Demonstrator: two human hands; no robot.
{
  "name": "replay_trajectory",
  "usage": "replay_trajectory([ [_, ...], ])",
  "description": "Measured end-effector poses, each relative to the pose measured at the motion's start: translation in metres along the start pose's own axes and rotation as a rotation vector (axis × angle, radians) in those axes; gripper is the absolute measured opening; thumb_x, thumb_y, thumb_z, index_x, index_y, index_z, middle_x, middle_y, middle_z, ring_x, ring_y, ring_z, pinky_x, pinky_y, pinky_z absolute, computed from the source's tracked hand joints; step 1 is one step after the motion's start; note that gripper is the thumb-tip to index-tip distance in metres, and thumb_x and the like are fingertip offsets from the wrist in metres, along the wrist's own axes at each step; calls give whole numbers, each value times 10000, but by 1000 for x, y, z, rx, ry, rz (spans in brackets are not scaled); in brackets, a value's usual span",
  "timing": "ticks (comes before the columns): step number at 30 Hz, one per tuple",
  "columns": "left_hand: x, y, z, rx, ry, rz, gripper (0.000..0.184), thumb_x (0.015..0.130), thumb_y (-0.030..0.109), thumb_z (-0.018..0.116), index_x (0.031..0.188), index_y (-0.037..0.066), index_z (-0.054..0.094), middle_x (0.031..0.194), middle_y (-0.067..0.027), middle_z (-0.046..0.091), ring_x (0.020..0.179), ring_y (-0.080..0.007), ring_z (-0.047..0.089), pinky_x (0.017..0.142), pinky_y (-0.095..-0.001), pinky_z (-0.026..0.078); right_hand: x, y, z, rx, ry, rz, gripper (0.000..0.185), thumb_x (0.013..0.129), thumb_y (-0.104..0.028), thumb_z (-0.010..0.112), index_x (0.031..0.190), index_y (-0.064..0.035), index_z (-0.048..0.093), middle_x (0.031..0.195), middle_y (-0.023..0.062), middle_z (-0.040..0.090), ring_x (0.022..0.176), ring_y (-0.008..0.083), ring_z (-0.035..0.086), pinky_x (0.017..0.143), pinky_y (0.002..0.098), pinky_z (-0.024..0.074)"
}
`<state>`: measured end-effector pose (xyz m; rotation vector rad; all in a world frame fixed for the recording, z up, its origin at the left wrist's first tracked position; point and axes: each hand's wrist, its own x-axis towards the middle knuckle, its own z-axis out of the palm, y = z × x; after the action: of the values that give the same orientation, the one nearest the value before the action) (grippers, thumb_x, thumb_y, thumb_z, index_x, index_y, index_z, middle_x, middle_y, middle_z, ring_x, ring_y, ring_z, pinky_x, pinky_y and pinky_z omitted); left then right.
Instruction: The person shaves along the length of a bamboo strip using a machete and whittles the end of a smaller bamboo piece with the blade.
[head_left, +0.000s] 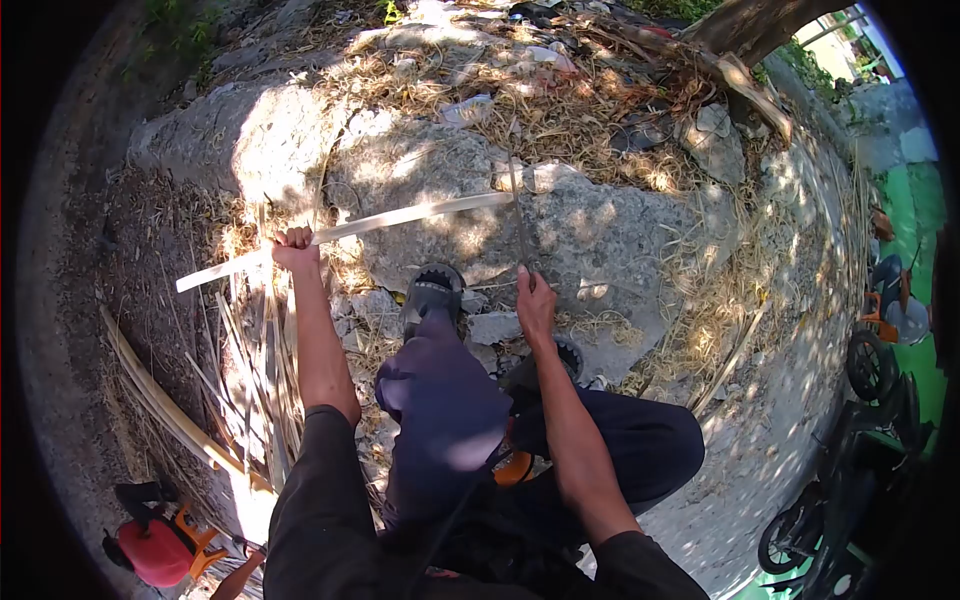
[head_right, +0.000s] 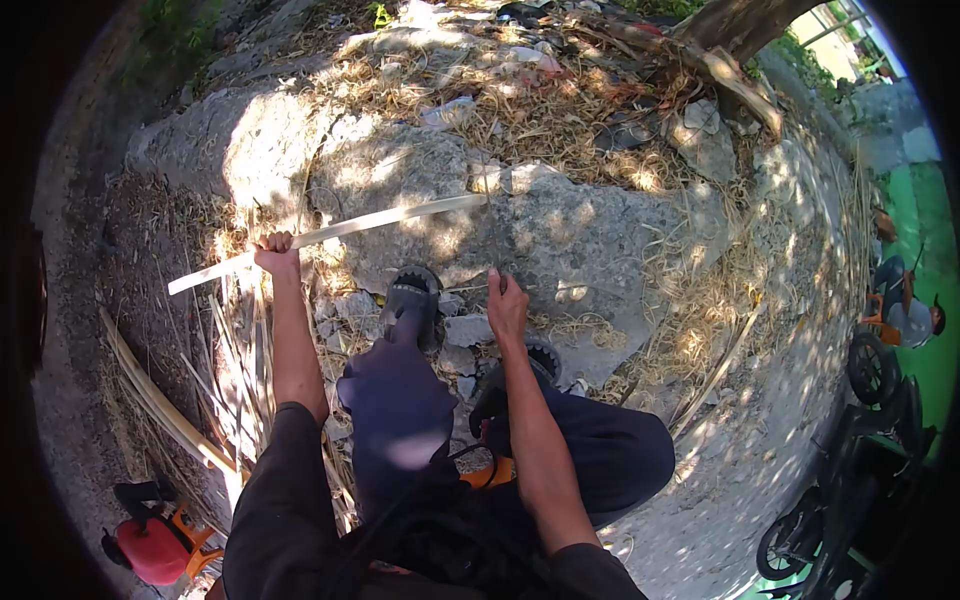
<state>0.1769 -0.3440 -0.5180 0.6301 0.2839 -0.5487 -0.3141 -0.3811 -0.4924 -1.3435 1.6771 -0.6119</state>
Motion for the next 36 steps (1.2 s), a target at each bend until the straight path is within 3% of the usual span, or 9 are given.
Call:
replay_trajectory([
  [2,4,-1,6,-4,-51,-6,568,1124,480,270,644,175,267,554,24,127,496,-138,94,469,-311,169,2,-4,1,14,4,3,583,1029,-507,565,936,65,634,774,237,647,729,428,622,717,481,479],
  [4,4,-2,11,-8,-72,-19,587,1126,525,248,653,178,260,556,24,122,498,-139,92,469,-313,168,3,-5,1,-25,19,-19,558,1045,-487,565,926,56,613,679,141,555,645,238,498,649,436,435],
  [6,5,-4,14,72,-47,-53,632,1112,599,237,645,174,234,564,29,115,509,-147,89,472,-318,164,3,-5,0,-23,14,-22,555,1045,-486,565,929,55,611,678,143,545,644,242,485,649,439,431],
  [17,4,-8,21,118,-6,-4,630,1100,626,289,651,186,249,557,36,132,490,-134,97,467,-311,146,2,-4,-1,-2,11,-24,543,1046,-491,559,978,42,634,692,139,540,661,239,483,657,426,433],
  [29,1,-6,33,120,-39,-5,634,1084,635,348,653,182,245,556,32,124,485,-132,103,472,-318,145,4,-5,2,-31,28,-43,552,1053,-486,549,928,47,623,689,177,558,647,319,517,656,455,439],
  [31,0,-6,33,127,-37,-1,630,1084,630,353,655,183,245,558,31,126,484,-133,107,472,-316,146,4,-6,1,-43,9,-2,583,1029,-515,560,938,53,653,795,238,668,782,443,662,732,502,483],
  [36,-3,-8,35,138,-14,16,606,1085,615,357,673,182,256,572,34,144,486,-138,128,463,-323,169,4,-13,-1,-45,-4,33,589,1031,-522,553,963,52,666,812,239,679,809,444,676,749,507,489],
])
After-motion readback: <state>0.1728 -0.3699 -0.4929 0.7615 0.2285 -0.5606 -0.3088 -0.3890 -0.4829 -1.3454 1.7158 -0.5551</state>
